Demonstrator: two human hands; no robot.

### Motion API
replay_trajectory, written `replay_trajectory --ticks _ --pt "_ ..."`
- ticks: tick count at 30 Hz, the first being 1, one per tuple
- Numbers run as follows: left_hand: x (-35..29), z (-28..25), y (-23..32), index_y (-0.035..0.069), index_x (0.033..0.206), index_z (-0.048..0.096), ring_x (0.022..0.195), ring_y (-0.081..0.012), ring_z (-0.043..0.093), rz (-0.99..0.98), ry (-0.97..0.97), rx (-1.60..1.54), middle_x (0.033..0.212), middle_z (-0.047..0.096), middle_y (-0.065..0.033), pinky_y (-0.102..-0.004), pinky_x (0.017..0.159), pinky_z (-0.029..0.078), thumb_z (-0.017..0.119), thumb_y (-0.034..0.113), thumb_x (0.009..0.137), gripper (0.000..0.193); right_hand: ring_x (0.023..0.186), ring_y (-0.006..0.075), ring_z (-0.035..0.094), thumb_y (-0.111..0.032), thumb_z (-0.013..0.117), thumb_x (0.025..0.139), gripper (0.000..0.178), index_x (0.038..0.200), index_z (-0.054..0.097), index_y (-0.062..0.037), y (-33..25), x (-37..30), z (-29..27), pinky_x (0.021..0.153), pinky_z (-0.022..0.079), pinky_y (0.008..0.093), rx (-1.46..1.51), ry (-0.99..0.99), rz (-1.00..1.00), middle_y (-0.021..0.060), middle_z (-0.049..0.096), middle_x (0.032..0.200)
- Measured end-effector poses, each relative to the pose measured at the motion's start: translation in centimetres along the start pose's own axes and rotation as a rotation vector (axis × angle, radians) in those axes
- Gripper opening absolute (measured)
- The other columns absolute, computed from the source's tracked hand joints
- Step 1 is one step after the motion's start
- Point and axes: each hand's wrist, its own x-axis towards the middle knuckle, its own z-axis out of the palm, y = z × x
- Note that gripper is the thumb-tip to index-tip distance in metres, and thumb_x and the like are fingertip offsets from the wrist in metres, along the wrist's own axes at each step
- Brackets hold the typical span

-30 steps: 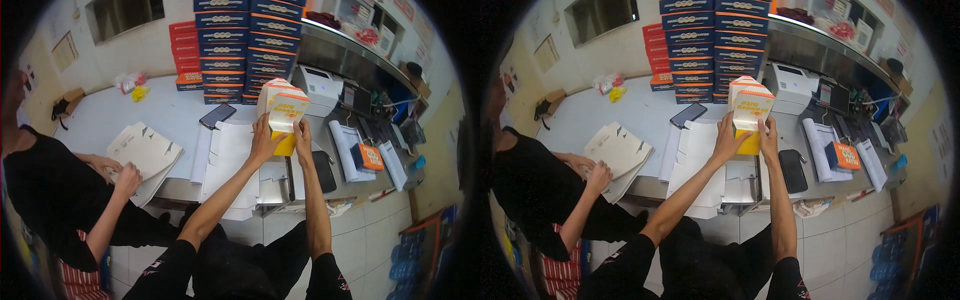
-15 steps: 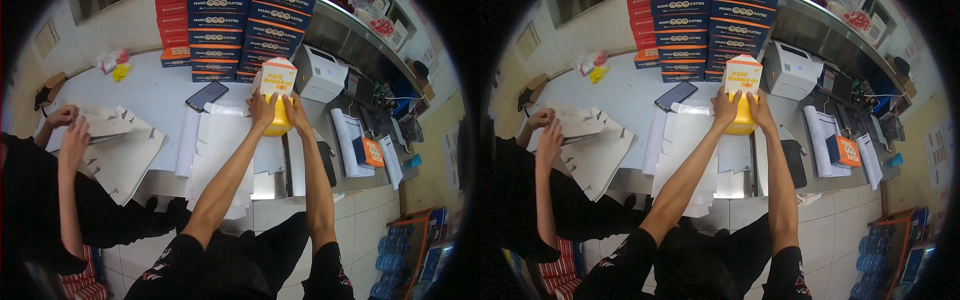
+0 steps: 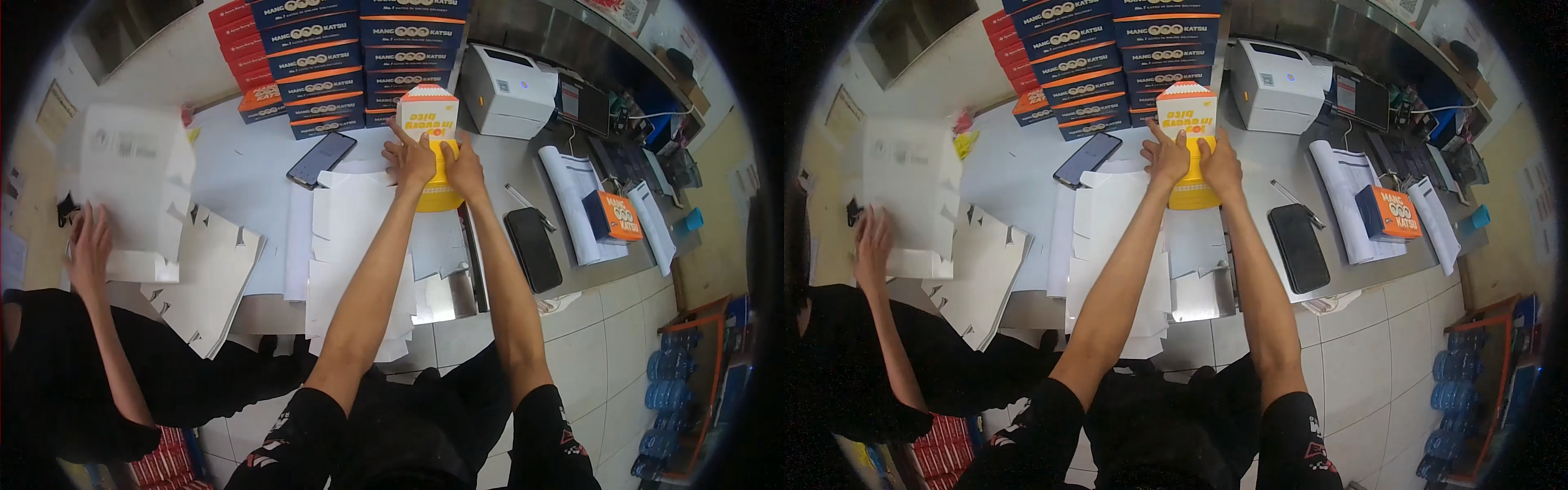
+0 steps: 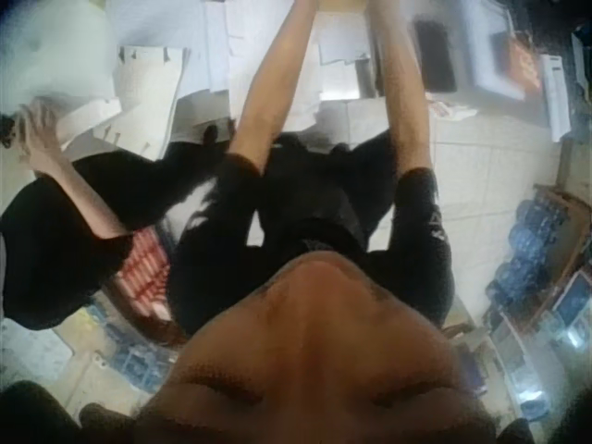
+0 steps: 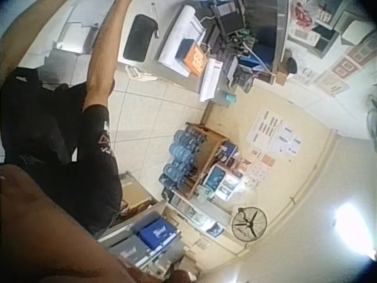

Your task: The person folds and assembles cardboard food boxes by hand at a counter, pressing down on the pre-scored lines to form the box shape, while another person nearby also works on packaging.

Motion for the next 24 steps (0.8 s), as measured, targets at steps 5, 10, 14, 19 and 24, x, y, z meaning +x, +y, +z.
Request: replay_trajectory --ticks 5,10,14,19,24 --pt "-0.6 2.5 -0.3 0.01 0.155 0.006 0.119 -0.0451 0.04 0.115 0.144 0.079 0.126 0.042 -0.0336 -0.063 0.094 0.035 0.051 0.044 0.095 0.083 0.112 0.0455 0.057 -0.038 0.054 0.096 0.053 0.135 0.043 -0.0036 3.7 0.6 -0.1 0.093 0.046 0.0494 0.038 0.016 -0.054 0.026 0.061 0.122" --pt "-1.1 0.9 -0.9 0.009 0.153 0.014 0.123 -0.0493 0.038 0.171 0.291 0.119 0.133 0.041 -0.0323 -0.0662 0.095 0.037 0.056 0.044 0.093 0.082 0.124 0.0382 0.049 -0.022 0.059 0.091 0.047 0.134 0.047 -0.0065 -0.2 -1.1 1.1 0.102 0.038 0.0492 -0.027 0.48 -0.404 0.0189 0.056 0.128" --pt "-1.7 1.4 -3.2 0.005 0.151 0.019 0.125 -0.0443 0.04 0.323 0.289 -0.014 0.142 0.037 -0.0216 -0.0556 0.096 0.042 0.059 0.035 0.092 0.078 0.123 0.0324 0.048 -0.008 0.055 0.088 0.045 0.133 0.051 -0.0115 -1.0 -1.7 0.1 0.094 0.04 0.0477 -0.242 0.173 -0.511 0.0137 0.053 0.133" --pt "0.6 1.6 -3.1 0.004 0.147 0.026 0.126 -0.0411 0.042 0.264 -0.044 0.039 0.141 0.038 -0.0196 -0.0522 0.099 0.041 0.06 0.034 0.091 0.073 0.125 0.0332 0.048 -0.013 0.06 0.082 0.051 0.133 0.052 -0.0136 1.1 1.7 -0.5 0.096 0.042 0.0494 -0.41 -0.213 -0.398 0.0089 0.05 0.142" --pt "-1.3 -2.0 -5.7 0.006 0.15 0.023 0.133 -0.0421 0.036 0.364 -0.068 0.027 0.146 0.034 -0.0205 -0.0538 0.104 0.038 0.064 0.037 0.087 0.081 0.125 0.0347 0.048 -0.014 0.063 0.077 0.054 0.131 0.053 -0.0121 -1.8 0.7 1.3 0.098 0.043 0.0515 -0.398 -0.273 -0.414 0.0127 0.052 0.139"
